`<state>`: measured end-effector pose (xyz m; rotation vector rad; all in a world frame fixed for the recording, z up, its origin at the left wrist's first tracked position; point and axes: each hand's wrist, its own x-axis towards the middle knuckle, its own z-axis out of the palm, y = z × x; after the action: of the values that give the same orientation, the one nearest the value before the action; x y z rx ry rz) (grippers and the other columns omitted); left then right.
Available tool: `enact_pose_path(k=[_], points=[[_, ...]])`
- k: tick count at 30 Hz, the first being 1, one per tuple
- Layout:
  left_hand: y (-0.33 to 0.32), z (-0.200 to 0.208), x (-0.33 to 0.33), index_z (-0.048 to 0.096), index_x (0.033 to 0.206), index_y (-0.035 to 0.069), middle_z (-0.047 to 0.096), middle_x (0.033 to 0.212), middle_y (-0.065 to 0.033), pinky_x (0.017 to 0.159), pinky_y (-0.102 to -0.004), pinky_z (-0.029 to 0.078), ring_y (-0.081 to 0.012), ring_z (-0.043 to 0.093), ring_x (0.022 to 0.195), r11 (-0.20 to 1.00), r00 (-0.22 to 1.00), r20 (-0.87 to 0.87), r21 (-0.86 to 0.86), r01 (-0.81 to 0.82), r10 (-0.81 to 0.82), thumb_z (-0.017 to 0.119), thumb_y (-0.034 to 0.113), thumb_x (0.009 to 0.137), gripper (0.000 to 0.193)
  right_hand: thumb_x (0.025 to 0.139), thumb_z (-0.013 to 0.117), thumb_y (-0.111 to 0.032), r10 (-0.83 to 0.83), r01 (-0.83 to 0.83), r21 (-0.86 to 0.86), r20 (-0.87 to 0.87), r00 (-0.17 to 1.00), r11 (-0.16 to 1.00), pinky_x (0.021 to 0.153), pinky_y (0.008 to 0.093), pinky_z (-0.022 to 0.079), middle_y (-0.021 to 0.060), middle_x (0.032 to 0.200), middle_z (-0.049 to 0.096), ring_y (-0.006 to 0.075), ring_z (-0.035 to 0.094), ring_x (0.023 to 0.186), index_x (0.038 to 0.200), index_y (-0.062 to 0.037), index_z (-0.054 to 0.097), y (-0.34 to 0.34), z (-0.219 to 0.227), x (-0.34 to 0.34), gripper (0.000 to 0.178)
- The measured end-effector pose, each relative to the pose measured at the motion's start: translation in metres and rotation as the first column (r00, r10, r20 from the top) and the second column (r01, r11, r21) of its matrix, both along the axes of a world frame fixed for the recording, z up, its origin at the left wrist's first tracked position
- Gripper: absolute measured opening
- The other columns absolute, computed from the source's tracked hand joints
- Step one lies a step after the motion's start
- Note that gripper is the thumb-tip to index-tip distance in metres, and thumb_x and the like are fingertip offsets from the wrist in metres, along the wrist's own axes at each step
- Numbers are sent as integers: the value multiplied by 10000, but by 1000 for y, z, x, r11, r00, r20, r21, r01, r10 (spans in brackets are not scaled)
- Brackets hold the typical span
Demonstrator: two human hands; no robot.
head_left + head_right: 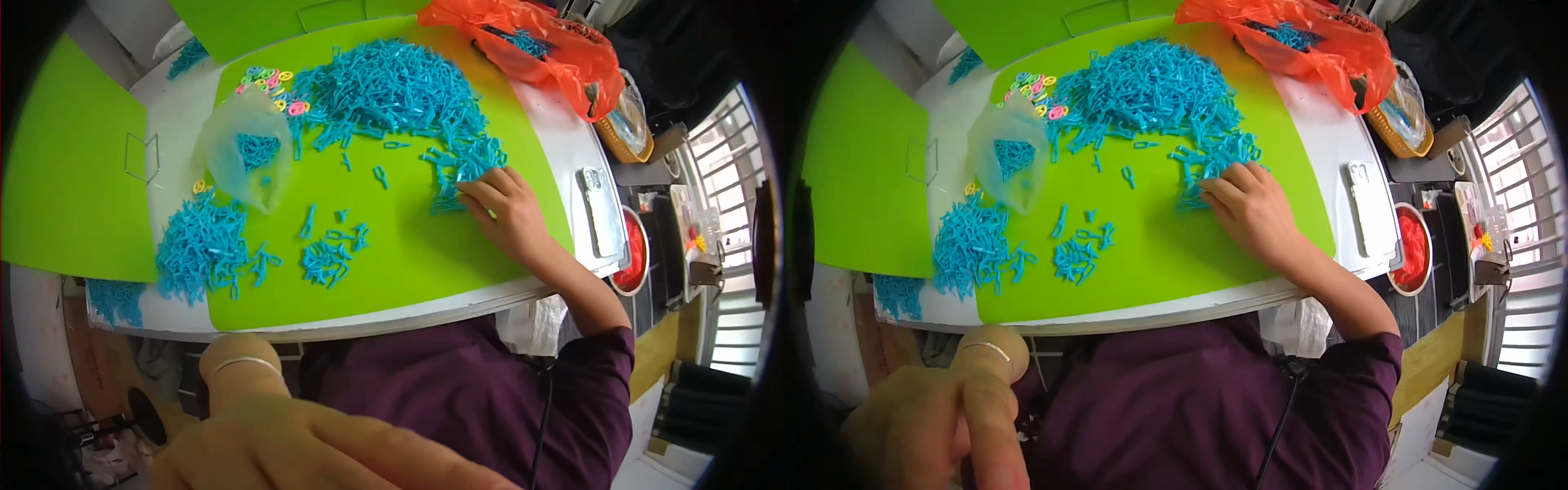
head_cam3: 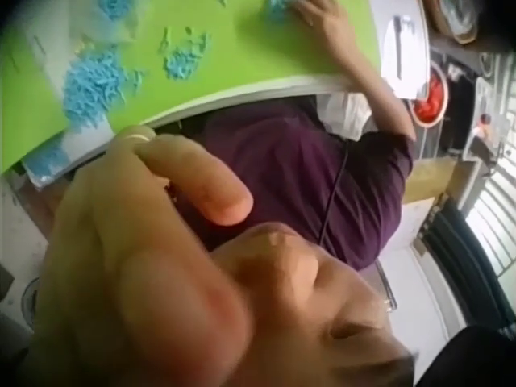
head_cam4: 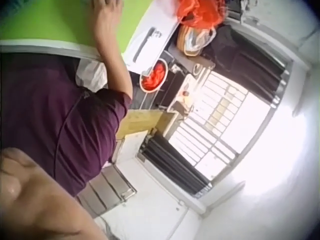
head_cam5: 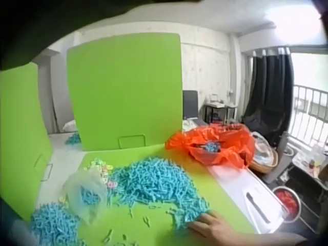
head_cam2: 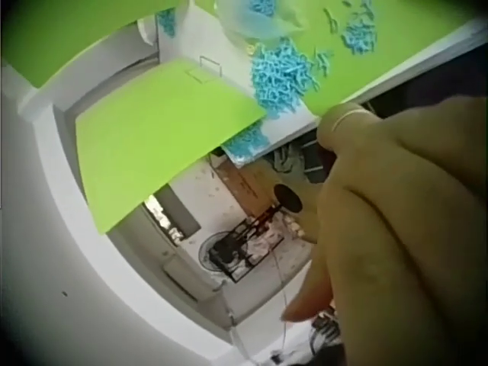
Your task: Sort and pick small colorful beads and items out of blue shredded plastic material.
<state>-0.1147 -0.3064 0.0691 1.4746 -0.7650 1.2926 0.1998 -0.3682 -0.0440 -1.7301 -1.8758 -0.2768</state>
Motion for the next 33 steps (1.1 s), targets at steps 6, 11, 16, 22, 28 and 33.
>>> enact_pose_path(k=[6, 11, 16, 22, 28, 33], points=[[-12, -3, -3, 495, 1388, 48, 444, 1450, -96, 1084, -300, 363, -179, 434, 1312, 1000, 993, 113, 15, -19, 17, 504, 133, 1000, 397, 808, 739, -147, -19, 14, -150, -33, 999, 989, 749, 388, 496, 88, 876, 635, 288, 601, 853, 873, -91, 715, 25, 1, 13, 88], [-47, 3, 1, 467, 1421, 44, 405, 1499, -85, 1124, -289, 334, -167, 395, 1363, 994, 971, 232, 77, -74, 54, 504, 100, 1000, 426, 848, 728, -140, -125, 44, -207, -396, 910, 977, 695, 311, 492, 62, 820, 666, 166, 608, 734, 913, -52, 722, 25, 33, 12, 110], [-59, 0, 4, 438, 1454, 40, 366, 1549, -73, 1164, -278, 305, -156, 356, 1413, 988, 942, 335, 145, -55, 3, 504, 67, 1000, 460, 878, 710, -118, -35, -101, -196, -591, 806, 975, 655, 269, 503, 50, 820, 700, 110, 629, 710, 936, -20, 716, 24, 15, -17, 113], [-46, -34, 8, 517, 1390, 22, 439, 1507, -67, 1157, -319, 331, -167, 392, 1397, 917, 925, 356, 397, -26, -128, 526, 49, 978, 413, 862, 720, -149, 231, -391, -146, -604, 763, 909, 772, 335, 563, 122, 1012, 721, 239, 706, 904, 1087, -76, 699, 50, -3, -87, 238], [12, -61, 28, 635, 1270, 154, 624, 1264, -107, 965, -455, 495, -235, 621, 1141, 618, 937, 289, 705, -348, 198, 540, 290, 960, 352, 907, 649, -394, 116, -95, -108, 209, 971, 990, 1144, 559, 255, 115, 1500, 436, 337, 359, 1414, 1355, -206, 572, 6, -3, -50, 492], [40, -83, 42, 497, 1427, 205, 500, 1427, -118, 1142, -569, 254, -332, 459, 1330, 393, 365, -286, 881, -263, 886, 611, 327, 919, 534, 925, 586, -468, 76, 9, -426, 182, 980, 905, 1164, 613, 125, 92, 1593, 295, 359, 228, 1473, 1432, -234, 502, -41, -3, 7, 565]])
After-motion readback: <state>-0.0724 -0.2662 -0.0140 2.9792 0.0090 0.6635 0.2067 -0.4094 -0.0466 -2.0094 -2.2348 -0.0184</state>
